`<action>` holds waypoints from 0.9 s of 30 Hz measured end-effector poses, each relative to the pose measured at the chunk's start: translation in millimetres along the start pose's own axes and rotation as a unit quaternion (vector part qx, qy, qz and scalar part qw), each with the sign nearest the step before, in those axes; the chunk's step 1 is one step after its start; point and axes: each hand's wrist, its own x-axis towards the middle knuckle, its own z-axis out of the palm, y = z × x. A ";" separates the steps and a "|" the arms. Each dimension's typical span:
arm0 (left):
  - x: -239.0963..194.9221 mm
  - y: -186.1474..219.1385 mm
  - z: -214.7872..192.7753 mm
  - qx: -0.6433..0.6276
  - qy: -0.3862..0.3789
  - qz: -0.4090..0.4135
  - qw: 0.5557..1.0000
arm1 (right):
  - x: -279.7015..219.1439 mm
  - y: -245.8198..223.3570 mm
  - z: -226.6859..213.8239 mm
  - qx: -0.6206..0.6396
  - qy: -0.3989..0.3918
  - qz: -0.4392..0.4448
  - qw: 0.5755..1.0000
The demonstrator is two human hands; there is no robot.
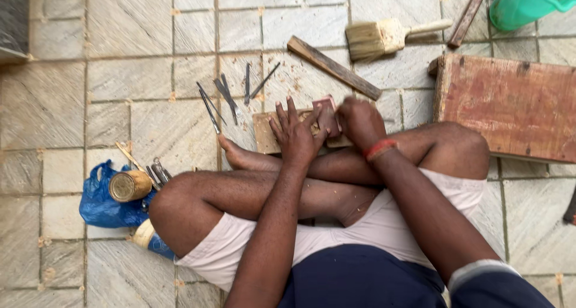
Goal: The person carves a floral design into a small rectangular block of wood using a chisel and a wooden mallet. They periodically switch tools and use sandpaper to smooth the carved surface.
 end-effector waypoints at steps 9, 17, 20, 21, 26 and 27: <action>-7.8 0.7 3.0 -0.007 0.023 0.011 1.000 | -15.5 2.5 8.1 0.013 0.007 0.047 0.999; -10.8 0.0 4.6 -0.005 0.012 0.004 1.000 | -17.6 -2.2 2.8 0.032 0.030 0.018 0.999; -0.6 1.8 -2.8 -0.001 0.005 0.003 1.000 | -4.8 -0.1 1.1 0.016 0.010 0.026 0.999; 2.1 3.3 -3.1 -0.001 -0.005 -0.004 1.000 | -4.7 1.8 0.9 0.001 -0.017 0.035 0.999; -4.3 1.8 4.3 -0.003 -0.009 -0.019 1.000 | -15.4 1.8 12.8 -0.007 -0.022 0.054 0.998; -7.7 2.8 2.8 0.001 -0.016 -0.025 1.000 | -15.0 -1.3 11.0 -0.004 -0.020 0.072 0.997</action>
